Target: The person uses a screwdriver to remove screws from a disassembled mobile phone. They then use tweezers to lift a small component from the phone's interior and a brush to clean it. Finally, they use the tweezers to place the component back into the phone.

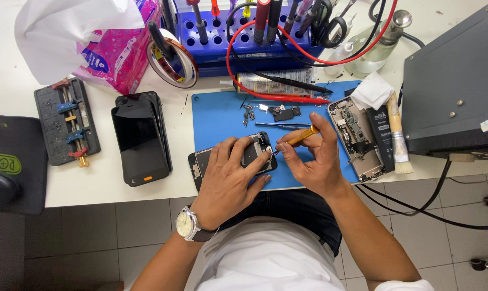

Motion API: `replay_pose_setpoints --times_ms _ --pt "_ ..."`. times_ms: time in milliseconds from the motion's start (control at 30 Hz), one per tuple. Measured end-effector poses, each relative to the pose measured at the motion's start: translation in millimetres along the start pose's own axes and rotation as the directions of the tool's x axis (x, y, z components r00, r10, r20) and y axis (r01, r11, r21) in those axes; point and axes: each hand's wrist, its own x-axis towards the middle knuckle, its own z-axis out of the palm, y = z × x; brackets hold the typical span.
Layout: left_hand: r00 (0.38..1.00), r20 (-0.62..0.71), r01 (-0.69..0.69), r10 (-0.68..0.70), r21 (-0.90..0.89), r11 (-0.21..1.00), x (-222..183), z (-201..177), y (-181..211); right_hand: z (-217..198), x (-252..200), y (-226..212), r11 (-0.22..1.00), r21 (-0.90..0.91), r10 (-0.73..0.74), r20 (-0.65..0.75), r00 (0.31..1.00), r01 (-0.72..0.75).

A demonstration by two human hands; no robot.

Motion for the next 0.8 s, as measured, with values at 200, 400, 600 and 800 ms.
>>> replay_pose_setpoints --times_ms 200,400,600,800 --pt "1.0 -0.006 0.005 -0.005 0.001 1.0 0.5 0.2 -0.3 -0.4 -0.3 -0.3 1.0 -0.031 -0.003 0.006 1.0 0.004" --pt "1.0 -0.01 0.01 -0.011 -0.006 1.0 -0.2 -0.8 -0.7 0.2 1.7 -0.1 0.996 -0.076 -0.056 0.011 0.998 0.057" --pt "1.0 -0.025 0.0 0.001 0.014 1.0 -0.5 1.9 -1.8 6.3 0.2 2.4 0.901 -0.324 -0.283 0.061 0.957 0.287" --pt "1.0 -0.019 0.012 -0.012 -0.01 1.0 -2.4 0.1 -4.7 4.7 9.8 -2.5 0.884 -0.326 -0.334 0.063 0.94 0.336"
